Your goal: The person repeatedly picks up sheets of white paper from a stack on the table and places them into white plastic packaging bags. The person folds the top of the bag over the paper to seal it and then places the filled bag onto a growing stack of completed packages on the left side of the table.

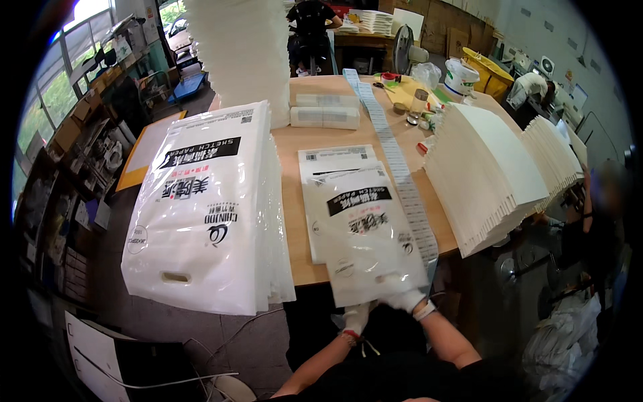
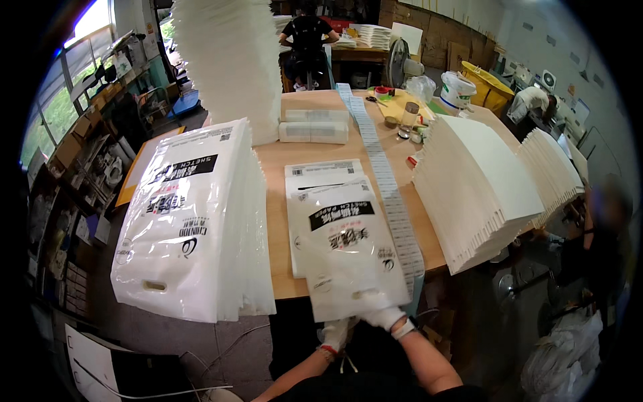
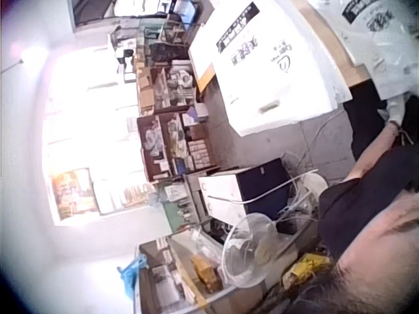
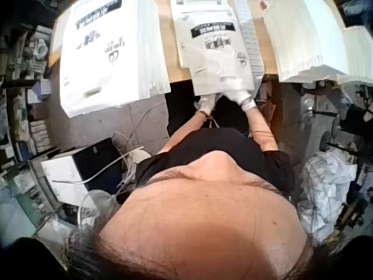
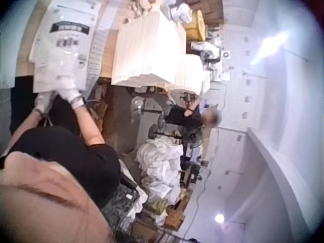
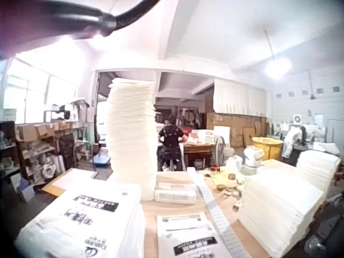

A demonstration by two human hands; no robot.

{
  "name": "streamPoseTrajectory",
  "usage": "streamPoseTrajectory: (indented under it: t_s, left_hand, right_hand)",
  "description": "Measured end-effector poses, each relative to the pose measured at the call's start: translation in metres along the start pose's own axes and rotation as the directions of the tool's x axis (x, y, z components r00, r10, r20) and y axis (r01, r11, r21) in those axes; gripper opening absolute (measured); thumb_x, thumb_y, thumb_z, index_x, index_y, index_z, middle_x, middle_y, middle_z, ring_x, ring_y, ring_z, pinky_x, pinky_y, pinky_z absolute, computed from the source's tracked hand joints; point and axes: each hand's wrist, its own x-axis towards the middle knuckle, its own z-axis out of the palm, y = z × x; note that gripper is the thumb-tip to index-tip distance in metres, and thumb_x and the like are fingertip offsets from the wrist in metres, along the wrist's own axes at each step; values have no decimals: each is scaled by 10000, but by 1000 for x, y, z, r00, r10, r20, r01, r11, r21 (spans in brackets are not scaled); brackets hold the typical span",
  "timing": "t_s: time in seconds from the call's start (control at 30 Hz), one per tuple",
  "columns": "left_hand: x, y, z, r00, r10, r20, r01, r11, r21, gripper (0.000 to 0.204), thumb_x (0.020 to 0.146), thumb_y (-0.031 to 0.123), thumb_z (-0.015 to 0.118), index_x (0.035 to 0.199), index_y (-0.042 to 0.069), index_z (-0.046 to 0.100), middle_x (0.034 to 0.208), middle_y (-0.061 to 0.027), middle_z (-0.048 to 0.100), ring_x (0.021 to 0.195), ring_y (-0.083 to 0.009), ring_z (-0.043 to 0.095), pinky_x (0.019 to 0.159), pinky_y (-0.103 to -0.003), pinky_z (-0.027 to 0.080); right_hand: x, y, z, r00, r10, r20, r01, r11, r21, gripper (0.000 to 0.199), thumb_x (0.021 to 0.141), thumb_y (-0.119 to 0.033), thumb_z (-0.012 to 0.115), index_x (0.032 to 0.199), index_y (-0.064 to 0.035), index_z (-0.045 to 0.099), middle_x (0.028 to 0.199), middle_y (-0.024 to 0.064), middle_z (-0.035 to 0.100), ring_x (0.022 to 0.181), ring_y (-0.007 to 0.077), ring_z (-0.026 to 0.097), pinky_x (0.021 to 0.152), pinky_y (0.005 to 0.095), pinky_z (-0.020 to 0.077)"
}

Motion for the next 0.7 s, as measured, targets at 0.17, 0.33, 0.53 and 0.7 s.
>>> streamPoseTrajectory:
  t_s: [0.17, 0.33, 0.53, 0.7]
  left_hand:
    - [-15, 65, -10, 900, -435, 35, 436, 899, -39, 201, 872, 107, 510, 1019, -14, 577, 985, -124, 626, 880, -203, 605, 781, -319, 481]
    - [-21, 69, -17, 957, -241, -163, 231, 970, -77, 230, 847, 56, 538, 1058, -31, 501, 966, -108, 597, 854, -182, 593, 797, -318, 484]
    - [-45, 42, -89, 916, 258, -308, -78, 866, 493, 167, 727, 11, 600, 852, -3, 489, 879, -138, 504, 723, -243, 530, 652, -349, 448]
    - [-70, 76, -95, 935, 353, 35, -239, 555, 797, 173, 590, -36, 621, 734, -5, 531, 819, -126, 500, 633, -249, 526, 536, -330, 462]
  right_hand:
    - [-5, 18, 22, 998, -39, -43, 37, 998, -42, 429, 806, -331, 549, 1158, -86, 538, 1194, 144, 529, 1114, 314, 478, 964, 382, 374]
    - [-5, 28, 31, 996, -62, -66, 61, 998, -18, 417, 768, -338, 600, 1097, -83, 576, 1152, 152, 548, 1076, 332, 495, 942, 403, 385]
    - [-85, 25, -10, 985, -79, 152, 64, 993, 97, 393, 693, -318, 673, 977, -54, 612, 1036, 143, 581, 996, 349, 517, 847, 417, 426]
    - [-126, 96, -9, 662, 740, 115, -675, 522, 522, 249, 759, -203, 637, 953, -54, 594, 895, 138, 604, 854, 258, 577, 752, 342, 448]
